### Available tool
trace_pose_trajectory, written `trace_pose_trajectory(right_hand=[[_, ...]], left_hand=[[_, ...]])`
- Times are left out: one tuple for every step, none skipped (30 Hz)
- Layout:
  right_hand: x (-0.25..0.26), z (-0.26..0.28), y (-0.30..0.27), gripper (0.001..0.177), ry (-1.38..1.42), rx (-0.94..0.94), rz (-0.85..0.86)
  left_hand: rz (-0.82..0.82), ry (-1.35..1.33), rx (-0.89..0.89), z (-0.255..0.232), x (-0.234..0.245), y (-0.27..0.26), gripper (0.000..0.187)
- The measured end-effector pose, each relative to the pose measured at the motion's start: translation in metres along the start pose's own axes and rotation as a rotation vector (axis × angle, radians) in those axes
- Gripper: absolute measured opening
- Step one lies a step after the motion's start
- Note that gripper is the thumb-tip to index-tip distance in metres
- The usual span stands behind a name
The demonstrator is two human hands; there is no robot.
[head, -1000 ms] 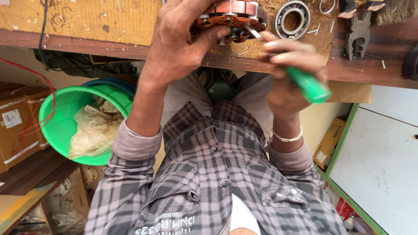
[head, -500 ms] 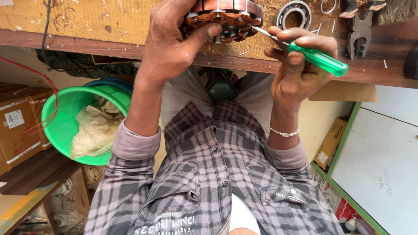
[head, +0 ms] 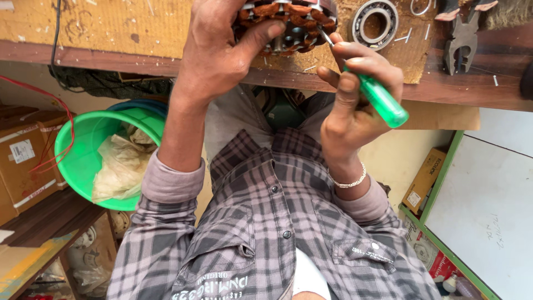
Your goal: The person works on a motor stator at a cluttered workbench. They first connect red wires to the stator windings, then use a green screwdriver to adjust and secure the internal components.
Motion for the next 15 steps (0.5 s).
trace_pose_trajectory(right_hand=[[0.0, -0.002, -0.002, 0.036, 0.017, -0.013, -0.001], [0.005, -0.007, 0.005, 0.037, 0.054, -0.035, 0.017], [0.009, -0.011, 0.009, 0.037, 0.066, -0.033, 0.04], [0.012, -0.016, 0.011, 0.038, 0.081, -0.036, 0.064], [0.014, -0.018, 0.011, 0.037, 0.071, -0.016, 0.092], [0.016, -0.022, 0.01, 0.036, 0.07, -0.01, 0.11], [0.017, -0.025, 0.009, 0.036, 0.069, -0.003, 0.129], [0.018, -0.028, 0.007, 0.035, 0.076, -0.008, 0.138], [0.017, -0.033, 0.006, 0.034, 0.1, -0.013, 0.132], [0.017, -0.036, 0.004, 0.034, 0.122, -0.018, 0.125], [0.015, -0.041, 0.001, 0.034, 0.161, -0.022, 0.104], [0.015, -0.047, -0.001, 0.033, 0.216, -0.041, 0.086], [0.015, -0.052, -0.003, 0.033, 0.271, -0.06, 0.066], [0.014, -0.059, -0.004, 0.033, 0.348, -0.09, 0.049], [0.016, -0.063, -0.004, 0.033, 0.403, -0.108, 0.035]], left_hand=[[0.003, -0.01, 0.001, 0.002, -0.001, 0.001, 0.032], [0.007, -0.016, 0.006, 0.003, 0.0, 0.001, 0.032], [0.014, -0.042, 0.03, 0.006, -0.001, 0.0, 0.033], [0.021, -0.056, 0.053, 0.009, 0.0, -0.002, 0.033], [0.027, -0.07, 0.078, 0.012, 0.001, -0.005, 0.033], [0.029, -0.076, 0.098, 0.015, 0.001, -0.006, 0.032], [0.03, -0.084, 0.118, 0.018, 0.002, -0.009, 0.032], [0.028, -0.096, 0.136, 0.021, 0.002, -0.01, 0.031], [0.024, -0.11, 0.154, 0.024, 0.002, -0.012, 0.031], [0.019, -0.147, 0.162, 0.026, 0.002, -0.013, 0.029], [0.014, -0.185, 0.17, 0.029, 0.001, -0.015, 0.027], [0.008, -0.245, 0.168, 0.032, 0.0, -0.016, 0.024], [0.003, -0.306, 0.165, 0.034, -0.001, -0.018, 0.021], [-0.031, -0.356, 0.194, 0.04, 0.001, -0.02, 0.022], [-0.065, -0.406, 0.224, 0.044, 0.001, -0.022, 0.022]])
Point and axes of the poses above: each hand's wrist, its own y-axis towards the middle knuckle, its own x-axis out of the back of the hand, z = x × y, the point moved 9 cm from there along y, towards the middle knuckle, and after that the axes turned 4 degrees about -x, right-handed, at the moved point
